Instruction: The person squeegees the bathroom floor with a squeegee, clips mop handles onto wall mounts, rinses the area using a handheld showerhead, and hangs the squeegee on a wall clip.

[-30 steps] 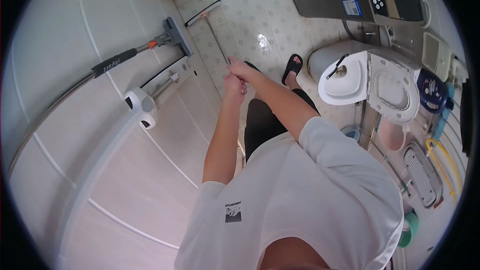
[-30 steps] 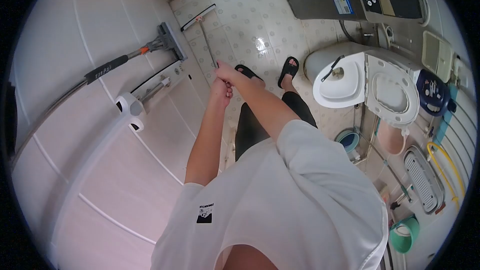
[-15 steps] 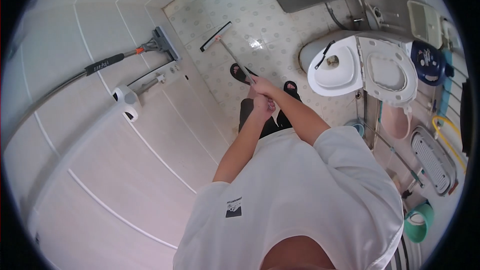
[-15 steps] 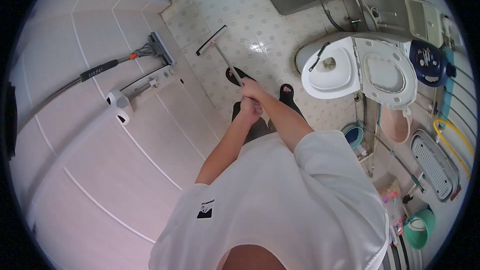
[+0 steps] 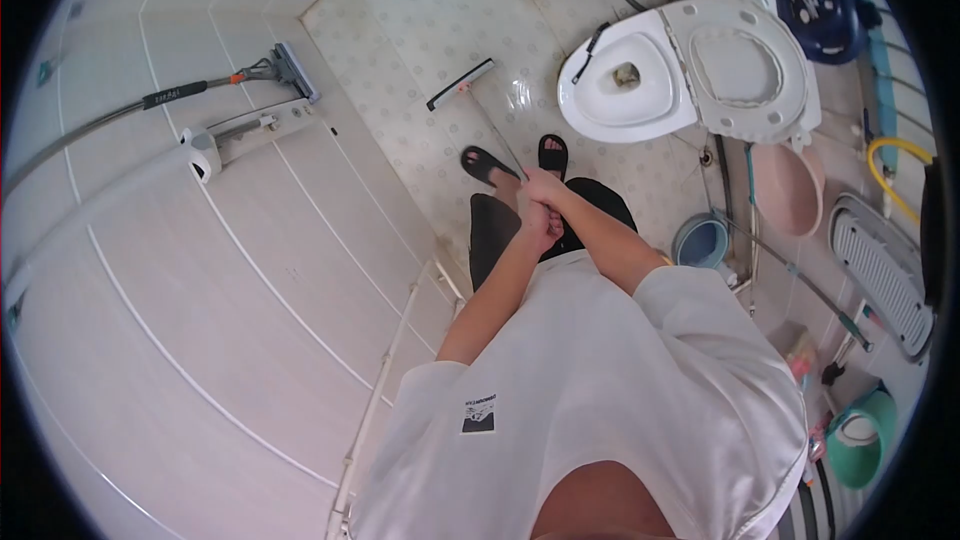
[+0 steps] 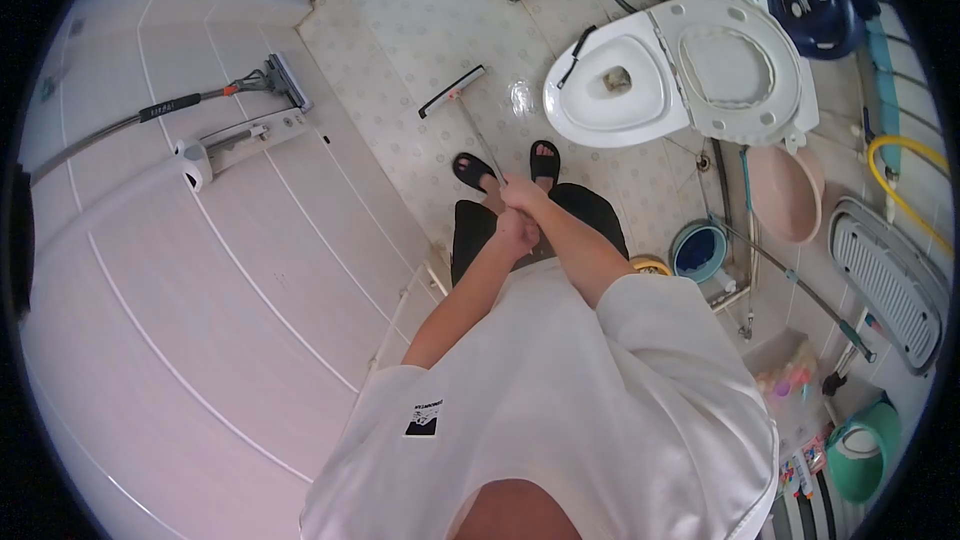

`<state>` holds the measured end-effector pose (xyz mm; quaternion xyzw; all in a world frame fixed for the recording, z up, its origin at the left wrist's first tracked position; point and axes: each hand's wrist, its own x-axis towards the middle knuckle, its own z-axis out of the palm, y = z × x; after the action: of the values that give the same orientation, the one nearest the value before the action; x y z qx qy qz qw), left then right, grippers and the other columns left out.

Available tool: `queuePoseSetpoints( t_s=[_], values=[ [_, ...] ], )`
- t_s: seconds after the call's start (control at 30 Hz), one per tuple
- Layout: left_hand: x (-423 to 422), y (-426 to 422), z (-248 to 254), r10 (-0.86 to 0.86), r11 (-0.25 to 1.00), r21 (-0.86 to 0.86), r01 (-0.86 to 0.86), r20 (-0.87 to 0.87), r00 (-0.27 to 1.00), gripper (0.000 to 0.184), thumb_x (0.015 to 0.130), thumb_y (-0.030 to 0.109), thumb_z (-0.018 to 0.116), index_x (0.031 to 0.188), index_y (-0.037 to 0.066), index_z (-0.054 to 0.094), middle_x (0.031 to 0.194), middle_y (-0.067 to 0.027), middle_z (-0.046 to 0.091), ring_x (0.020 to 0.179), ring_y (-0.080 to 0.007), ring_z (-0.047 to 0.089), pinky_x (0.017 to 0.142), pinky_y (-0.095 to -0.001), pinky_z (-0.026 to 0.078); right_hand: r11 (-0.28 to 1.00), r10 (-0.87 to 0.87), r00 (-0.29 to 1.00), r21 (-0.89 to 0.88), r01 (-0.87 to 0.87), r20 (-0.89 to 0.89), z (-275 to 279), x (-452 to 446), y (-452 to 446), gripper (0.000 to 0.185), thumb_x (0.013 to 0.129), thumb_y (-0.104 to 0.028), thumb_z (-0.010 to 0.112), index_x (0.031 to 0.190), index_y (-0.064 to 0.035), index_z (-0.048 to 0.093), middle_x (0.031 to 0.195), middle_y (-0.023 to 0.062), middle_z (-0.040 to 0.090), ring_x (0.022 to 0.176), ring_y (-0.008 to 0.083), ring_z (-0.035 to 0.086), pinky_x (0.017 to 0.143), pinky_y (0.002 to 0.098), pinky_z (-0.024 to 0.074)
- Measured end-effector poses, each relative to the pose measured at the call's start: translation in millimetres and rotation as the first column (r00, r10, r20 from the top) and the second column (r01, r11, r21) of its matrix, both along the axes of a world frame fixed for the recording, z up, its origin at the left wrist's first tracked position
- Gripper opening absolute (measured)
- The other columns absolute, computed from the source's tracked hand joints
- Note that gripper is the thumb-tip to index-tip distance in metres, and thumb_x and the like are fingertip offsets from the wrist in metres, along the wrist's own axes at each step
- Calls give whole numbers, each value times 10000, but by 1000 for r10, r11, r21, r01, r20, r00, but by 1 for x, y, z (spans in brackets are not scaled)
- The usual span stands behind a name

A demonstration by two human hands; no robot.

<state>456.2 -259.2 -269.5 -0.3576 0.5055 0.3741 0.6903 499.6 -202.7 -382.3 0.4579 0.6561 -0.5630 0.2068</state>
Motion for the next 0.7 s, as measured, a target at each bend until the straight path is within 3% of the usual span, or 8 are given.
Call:
queuePoseSetpoints(
  t_s=[0.07,0.17,0.27,0.37,0.47,0.57,0.67,0.7],
  values=[
    [27,-26,-9,-14,1000,-12,14,-14,1000,451,1021,492,310,728,178,447,547,57,372,438,-70,355,405,-221,283,996,-33,996,-82,40,87,17,22,-16,492,907,-230,510,1331,20,493,1169,316,599,1099,432,595,929,455,475],
    [61,-66,-17,-34,999,-17,34,27,999,473,1022,499,296,712,176,449,557,51,379,451,-86,360,416,-245,286,999,6,999,32,-7,33,-3,63,-60,510,912,-245,516,1346,22,481,1200,310,589,1122,429,583,956,454,467],
    [97,-114,-36,-75,995,61,75,-6,997,486,1023,497,281,708,168,449,567,39,383,467,-105,359,427,-267,288,999,-53,998,6,53,41,13,91,-95,523,915,-249,519,1365,14,473,1220,300,586,1130,428,577,962,450,468],
    [111,-145,-19,-160,987,17,159,5,987,494,1023,496,273,710,158,451,573,30,384,476,-116,354,432,-283,289,978,-205,976,-31,208,80,27,113,-137,527,924,-250,510,1382,6,460,1229,295,584,1140,422,577,964,452,466],
    [124,-184,-12,-222,975,-19,222,-17,975,501,1022,505,263,727,148,455,575,25,383,465,-119,340,423,-287,282,975,-224,967,15,223,126,22,128,-184,502,913,-214,523,1366,-3,477,1203,275,607,1108,411,599,949,424,476],
    [120,-208,15,-261,964,-79,256,-71,963,511,1020,527,259,753,139,455,586,22,397,451,-118,337,408,-291,278,858,-455,886,-224,463,90,67,127,-198,517,915,-213,534,1385,-11,459,1167,274,617,1100,409,599,949,412,473],
    [115,-219,18,-297,955,-71,289,-155,942,435,1036,486,304,889,160,551,748,2,547,618,-119,527,454,-274,361,910,-397,910,74,407,-120,41,128,-222,469,919,-206,528,1341,-7,486,1049,275,644,966,393,654,862,430,504],
    [113,-216,18,-303,953,-51,300,-258,917,434,1037,482,302,882,157,544,742,3,541,602,-116,519,449,-270,361,901,-419,893,48,431,-163,38,125,-220,466,917,-204,527,1337,-7,489,1043,271,646,961,385,657,855,432,505]
  ],
)
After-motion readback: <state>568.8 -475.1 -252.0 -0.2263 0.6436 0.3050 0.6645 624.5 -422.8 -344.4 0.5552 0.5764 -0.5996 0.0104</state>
